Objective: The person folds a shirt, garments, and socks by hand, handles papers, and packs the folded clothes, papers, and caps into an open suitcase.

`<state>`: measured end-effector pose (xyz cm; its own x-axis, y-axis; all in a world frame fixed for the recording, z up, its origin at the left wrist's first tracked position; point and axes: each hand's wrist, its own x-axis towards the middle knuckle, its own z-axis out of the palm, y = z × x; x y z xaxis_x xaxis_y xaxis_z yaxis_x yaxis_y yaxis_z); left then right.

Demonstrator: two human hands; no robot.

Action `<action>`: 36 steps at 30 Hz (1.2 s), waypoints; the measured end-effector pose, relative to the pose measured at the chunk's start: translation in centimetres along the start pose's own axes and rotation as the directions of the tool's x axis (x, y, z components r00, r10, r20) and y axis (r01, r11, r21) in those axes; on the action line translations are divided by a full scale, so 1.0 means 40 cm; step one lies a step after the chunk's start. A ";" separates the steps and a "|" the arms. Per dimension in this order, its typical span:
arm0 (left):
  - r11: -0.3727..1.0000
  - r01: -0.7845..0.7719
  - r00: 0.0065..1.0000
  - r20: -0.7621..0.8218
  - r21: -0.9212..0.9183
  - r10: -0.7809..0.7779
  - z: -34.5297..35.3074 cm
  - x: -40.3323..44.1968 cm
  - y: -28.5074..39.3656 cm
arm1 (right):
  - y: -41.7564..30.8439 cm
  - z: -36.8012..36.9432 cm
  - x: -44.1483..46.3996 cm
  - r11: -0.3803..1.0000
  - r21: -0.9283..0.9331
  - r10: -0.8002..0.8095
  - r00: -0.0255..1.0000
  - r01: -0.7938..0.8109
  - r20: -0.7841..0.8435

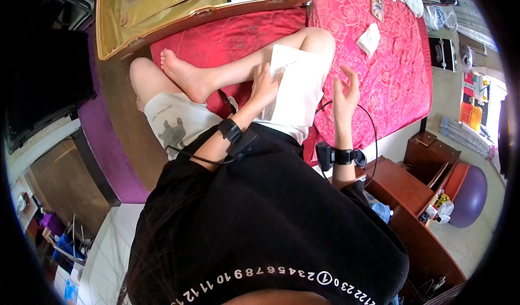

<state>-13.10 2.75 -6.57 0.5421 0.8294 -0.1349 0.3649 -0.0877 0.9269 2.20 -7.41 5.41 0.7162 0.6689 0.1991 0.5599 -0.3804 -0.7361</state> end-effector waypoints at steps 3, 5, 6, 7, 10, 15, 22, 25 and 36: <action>0.994 -0.004 1.000 0.015 -0.106 0.005 0.009 -0.009 0.008 | 0.064 0.014 -0.005 0.953 0.011 0.297 0.944 -0.302 0.143; 0.971 0.070 0.994 0.102 -0.229 -0.048 0.006 -0.010 0.017 | 0.116 0.036 0.003 0.995 -0.014 0.097 0.989 -0.097 0.112; 0.964 0.087 0.992 0.111 -0.253 -0.061 0.011 -0.014 0.011 | 0.106 0.047 0.010 1.000 -0.027 -0.001 0.995 0.004 0.100; 0.955 0.103 0.990 0.121 -0.277 -0.071 0.018 -0.017 0.006 | 0.095 0.060 0.018 0.998 -0.008 -0.063 0.995 0.064 0.081; 0.968 0.054 0.992 0.127 -0.246 -0.023 0.036 -0.028 0.003 | 0.040 0.079 0.056 0.989 0.031 -0.148 0.926 0.146 0.348; 0.969 0.050 0.982 0.190 -0.242 -0.003 0.017 -0.031 0.019 | 0.036 0.103 0.103 0.938 -0.093 -0.219 0.777 0.335 0.590; 0.950 -0.049 0.904 0.391 -0.307 0.173 -0.074 0.043 0.012 | 0.020 0.015 0.153 0.933 -0.310 0.133 0.624 0.184 0.770; 0.935 0.049 0.799 0.575 -0.351 0.174 -0.130 0.099 0.026 | 0.100 -0.012 0.121 1.000 0.006 0.011 0.577 -0.027 0.817; 0.927 -0.108 0.807 0.512 -0.360 0.293 -0.102 0.185 -0.040 | 0.149 -0.104 0.017 0.744 0.392 -0.033 0.556 -0.541 0.830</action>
<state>-12.78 11.28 -7.61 0.9322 0.3616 -0.0164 0.0070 0.0273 0.9996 7.76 -11.87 3.87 0.0335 0.9150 -0.4020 -0.1350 -0.3944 -0.9090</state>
